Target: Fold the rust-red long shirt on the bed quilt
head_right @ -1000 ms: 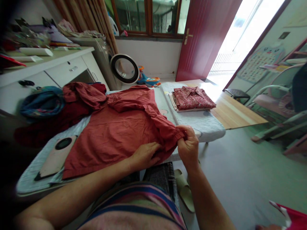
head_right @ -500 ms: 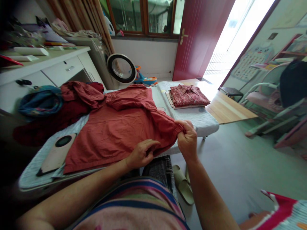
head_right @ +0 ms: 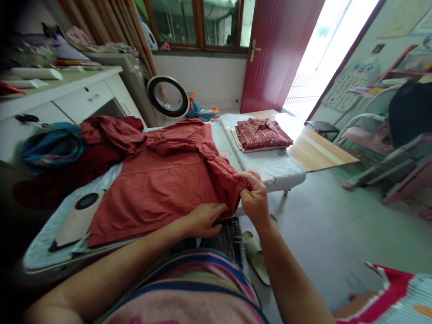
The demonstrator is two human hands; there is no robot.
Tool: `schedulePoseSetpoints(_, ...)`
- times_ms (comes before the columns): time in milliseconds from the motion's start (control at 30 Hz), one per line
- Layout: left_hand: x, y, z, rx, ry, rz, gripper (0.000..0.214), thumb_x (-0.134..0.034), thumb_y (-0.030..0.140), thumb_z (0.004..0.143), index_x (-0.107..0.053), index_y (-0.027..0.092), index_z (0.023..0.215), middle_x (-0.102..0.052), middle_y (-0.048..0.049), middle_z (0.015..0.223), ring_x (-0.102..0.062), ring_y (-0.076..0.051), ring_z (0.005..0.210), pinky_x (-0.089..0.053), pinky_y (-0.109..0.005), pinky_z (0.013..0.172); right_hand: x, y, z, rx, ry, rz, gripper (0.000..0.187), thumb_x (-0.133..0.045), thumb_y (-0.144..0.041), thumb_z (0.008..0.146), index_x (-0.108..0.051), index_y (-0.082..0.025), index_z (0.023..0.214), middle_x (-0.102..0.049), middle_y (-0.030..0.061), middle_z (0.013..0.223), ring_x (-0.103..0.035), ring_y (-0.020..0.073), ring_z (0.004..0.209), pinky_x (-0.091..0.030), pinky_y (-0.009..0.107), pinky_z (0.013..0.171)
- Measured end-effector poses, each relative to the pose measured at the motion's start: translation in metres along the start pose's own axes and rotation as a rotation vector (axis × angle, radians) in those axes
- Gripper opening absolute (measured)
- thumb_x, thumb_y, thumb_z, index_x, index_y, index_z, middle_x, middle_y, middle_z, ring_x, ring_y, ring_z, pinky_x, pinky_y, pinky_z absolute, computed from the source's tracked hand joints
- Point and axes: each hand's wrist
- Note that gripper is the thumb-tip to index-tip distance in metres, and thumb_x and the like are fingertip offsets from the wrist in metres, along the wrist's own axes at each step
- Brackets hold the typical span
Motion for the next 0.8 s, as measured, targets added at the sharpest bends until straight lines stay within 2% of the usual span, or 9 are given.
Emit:
schedulePoseSetpoints(67, 0.0, -0.006, -0.001, 0.014, -0.018, -0.181, 0.033, -0.058, 0.018, 0.071, -0.058, 0.018, 0.104, -0.065, -0.0053, 0.094, -0.06, -0.021, 0.084, -0.048, -0.031, 0.076, -0.006, -0.003, -0.003, 0.015, -0.11, 0.047, 0.034, -0.05, -0.006, 0.077, -0.071, -0.024, 0.095, -0.061, 0.0013, 0.093, -0.058, 0.0161, 0.09, -0.046, 0.03, 0.083)
schedulePoseSetpoints(133, 0.001, -0.016, -0.003, 0.081, 0.027, -0.521, 0.026, -0.056, 0.019, 0.074, -0.061, 0.016, 0.1, -0.067, -0.0058, 0.092, -0.061, -0.019, 0.083, -0.05, -0.031, 0.078, -0.013, -0.007, -0.005, 0.022, -0.258, 0.112, 0.038, -0.048, -0.004, 0.076, -0.071, -0.024, 0.098, -0.061, 0.0016, 0.094, -0.059, 0.0157, 0.091, -0.046, 0.029, 0.083)
schedulePoseSetpoints(267, 0.017, -0.042, -0.008, 0.368, 0.391, -1.281, 0.024, -0.047, 0.03, 0.089, -0.061, 0.013, 0.098, -0.069, -0.0084, 0.09, -0.064, -0.018, 0.08, -0.053, -0.032, 0.076, -0.033, -0.014, -0.009, 0.014, -0.544, 0.185, 0.041, -0.046, -0.001, 0.073, -0.07, -0.022, 0.099, -0.061, 0.0022, 0.093, -0.059, 0.0146, 0.088, -0.047, 0.028, 0.08)
schedulePoseSetpoints(367, 0.041, -0.059, -0.01, 0.522, 0.559, -1.516, 0.034, -0.042, 0.042, 0.094, -0.062, 0.014, 0.098, -0.069, -0.0087, 0.087, -0.065, -0.017, 0.073, -0.055, -0.031, 0.07, -0.05, -0.013, -0.015, 0.013, -0.703, 0.177, 0.044, -0.046, 0.001, 0.071, -0.069, -0.021, 0.101, -0.061, 0.002, 0.094, -0.059, 0.0137, 0.089, -0.047, 0.027, 0.082)
schedulePoseSetpoints(500, 0.062, -0.078, 0.001, 0.584, 0.596, -1.418, 0.035, -0.062, 0.033, 0.086, -0.058, 0.013, 0.115, -0.07, -0.0088, 0.094, -0.064, -0.014, 0.071, -0.054, -0.027, 0.07, -0.067, -0.008, -0.025, 0.025, -0.876, 0.114, 0.044, -0.047, 0.0, 0.071, -0.068, -0.021, 0.104, -0.062, 0.0022, 0.096, -0.059, 0.0135, 0.089, -0.047, 0.025, 0.082)
schedulePoseSetpoints(600, 0.064, -0.092, 0.018, 0.553, 0.769, -1.215, 0.077, -0.071, 0.011, 0.071, -0.037, 0.018, 0.139, -0.067, -0.008, 0.109, -0.066, -0.015, 0.085, -0.053, -0.029, 0.082, -0.071, -0.006, -0.029, 0.035, -1.005, 0.068, 0.039, -0.056, -0.006, 0.073, -0.067, -0.021, 0.108, -0.062, 0.0022, 0.096, -0.059, 0.0135, 0.084, -0.048, 0.023, 0.076)
schedulePoseSetpoints(667, 0.061, -0.1, 0.027, 0.473, 0.812, -1.085, 0.082, -0.068, 0.005, 0.067, -0.035, 0.02, 0.142, -0.065, -0.0078, 0.117, -0.065, -0.016, 0.094, -0.05, -0.032, 0.091, -0.069, -0.007, -0.028, 0.017, -1.063, 0.076, 0.037, -0.06, -0.01, 0.074, -0.066, -0.021, 0.109, -0.063, 0.0015, 0.095, -0.059, 0.0127, 0.078, -0.048, 0.022, 0.069)
schedulePoseSetpoints(733, 0.059, -0.106, 0.033, 0.377, 0.789, -0.94, 0.063, -0.062, 0.007, 0.07, -0.05, 0.018, 0.131, -0.063, -0.007, 0.121, -0.062, -0.017, 0.102, -0.047, -0.033, 0.097, -0.066, -0.007, -0.024, -0.009, -1.0, 0.095, 0.031, -0.059, -0.012, 0.077, -0.066, -0.021, 0.105, -0.064, 0.0006, 0.091, -0.059, 0.0123, 0.074, -0.048, 0.022, 0.068)
schedulePoseSetpoints(800, 0.057, -0.11, 0.033, 0.319, 0.77, -0.75, 0.042, -0.057, 0.011, 0.076, -0.061, 0.016, 0.118, -0.063, -0.0063, 0.119, -0.06, -0.018, 0.107, -0.044, -0.034, 0.102, -0.064, -0.003, -0.02, -0.001, -0.784, 0.057, 0.024, -0.054, -0.012, 0.082, -0.066, -0.021, 0.101, -0.066, 0.0019, 0.092, -0.062, 0.0143, 0.082, -0.05, 0.026, 0.077)
Point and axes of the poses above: each hand's wrist, its own z-axis towards the middle knuckle, its own x-axis out of the back of the hand, y = z × x
